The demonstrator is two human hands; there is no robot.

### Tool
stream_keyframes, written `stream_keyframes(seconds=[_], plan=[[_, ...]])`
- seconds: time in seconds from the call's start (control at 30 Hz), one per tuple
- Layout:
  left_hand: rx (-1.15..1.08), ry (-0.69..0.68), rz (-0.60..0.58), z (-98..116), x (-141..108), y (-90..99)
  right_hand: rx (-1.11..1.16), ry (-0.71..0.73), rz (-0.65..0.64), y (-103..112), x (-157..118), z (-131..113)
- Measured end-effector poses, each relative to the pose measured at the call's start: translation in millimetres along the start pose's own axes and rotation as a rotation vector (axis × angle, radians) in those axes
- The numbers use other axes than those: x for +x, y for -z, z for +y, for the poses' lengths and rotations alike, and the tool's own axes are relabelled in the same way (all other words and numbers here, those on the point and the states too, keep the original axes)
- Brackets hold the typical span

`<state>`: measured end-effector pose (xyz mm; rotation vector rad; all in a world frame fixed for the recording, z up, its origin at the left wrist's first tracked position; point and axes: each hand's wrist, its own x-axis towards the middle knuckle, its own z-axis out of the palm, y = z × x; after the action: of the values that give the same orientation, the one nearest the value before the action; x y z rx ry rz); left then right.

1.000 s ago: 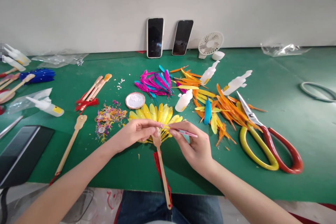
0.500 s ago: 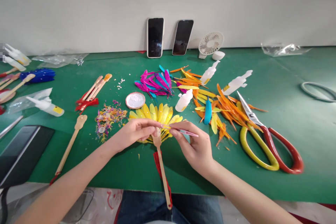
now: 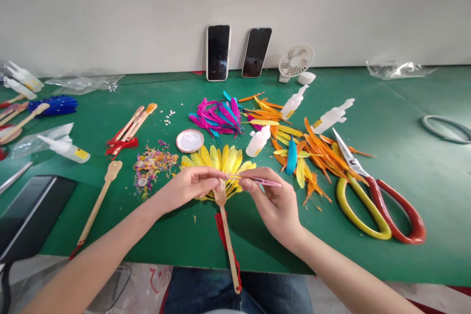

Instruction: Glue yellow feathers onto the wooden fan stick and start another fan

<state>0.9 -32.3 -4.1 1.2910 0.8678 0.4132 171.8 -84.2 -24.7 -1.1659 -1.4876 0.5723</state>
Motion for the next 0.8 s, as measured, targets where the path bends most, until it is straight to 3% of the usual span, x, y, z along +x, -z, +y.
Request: stream_keyframes(seconds=[0.4,0.8], plan=[[0.036,0.006,0.0,-2.2,0.0,-0.2,0.1,-0.135,0.02,1.0,2.4,1.8],[0.203,-0.13,0.091,-3.3,-2.7,3.1,0.049,-0.166,-0.014,-0.6,0.7,2.1]])
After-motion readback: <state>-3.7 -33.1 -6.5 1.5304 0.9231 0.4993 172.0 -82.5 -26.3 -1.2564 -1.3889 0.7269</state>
